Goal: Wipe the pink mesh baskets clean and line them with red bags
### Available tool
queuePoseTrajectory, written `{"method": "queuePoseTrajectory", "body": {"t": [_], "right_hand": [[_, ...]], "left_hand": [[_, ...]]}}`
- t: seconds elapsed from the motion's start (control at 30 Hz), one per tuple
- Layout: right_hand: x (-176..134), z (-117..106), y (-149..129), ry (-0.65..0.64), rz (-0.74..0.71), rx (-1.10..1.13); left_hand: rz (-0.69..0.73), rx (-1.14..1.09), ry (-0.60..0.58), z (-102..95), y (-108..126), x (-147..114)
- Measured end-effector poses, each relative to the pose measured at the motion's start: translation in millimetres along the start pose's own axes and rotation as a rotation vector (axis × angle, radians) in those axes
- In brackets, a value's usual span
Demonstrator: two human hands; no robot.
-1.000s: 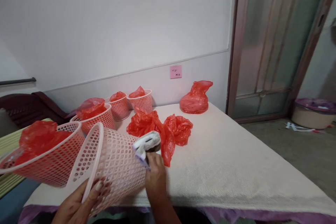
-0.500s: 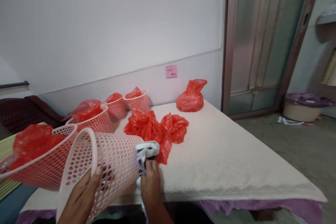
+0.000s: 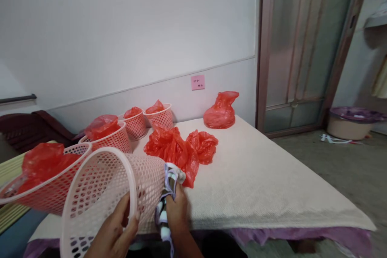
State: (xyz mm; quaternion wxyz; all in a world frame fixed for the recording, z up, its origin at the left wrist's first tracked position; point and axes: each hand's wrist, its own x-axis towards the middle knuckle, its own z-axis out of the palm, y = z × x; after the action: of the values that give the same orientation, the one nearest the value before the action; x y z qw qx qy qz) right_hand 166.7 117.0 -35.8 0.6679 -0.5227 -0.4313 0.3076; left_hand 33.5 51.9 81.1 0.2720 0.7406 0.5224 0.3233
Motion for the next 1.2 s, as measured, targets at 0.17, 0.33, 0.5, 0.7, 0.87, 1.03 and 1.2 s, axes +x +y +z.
{"method": "queuePoseTrajectory", "body": {"t": [0.17,0.33,0.5,0.7,0.87,1.03,1.2], "right_hand": [[-32,-2,-41,-0.125,-0.558,-0.064],[-50,4,-38,-0.183,-0.641,-0.082],[-52,11,-23,-0.085,-0.359,0.056],[-55,4,-30,-0.025,-0.275,0.022],[-57,6,-38,-0.027,-0.223,0.020],[-47,3,-55,-0.032,-0.093,0.065],[-25,-20,-72,0.007,0.038,0.183]], "left_hand": [[-0.048,-0.156,0.062,-11.7,25,25],[-0.083,-0.248,0.045,-10.7,33,50],[-0.175,-0.339,0.036,7.6,42,61],[-0.221,-0.344,0.098,21.4,44,62],[-0.310,-0.407,0.192,22.3,36,56],[-0.178,-0.383,-0.009,20.0,30,39],[0.009,-0.211,-0.232,6.9,-25,2]]}}
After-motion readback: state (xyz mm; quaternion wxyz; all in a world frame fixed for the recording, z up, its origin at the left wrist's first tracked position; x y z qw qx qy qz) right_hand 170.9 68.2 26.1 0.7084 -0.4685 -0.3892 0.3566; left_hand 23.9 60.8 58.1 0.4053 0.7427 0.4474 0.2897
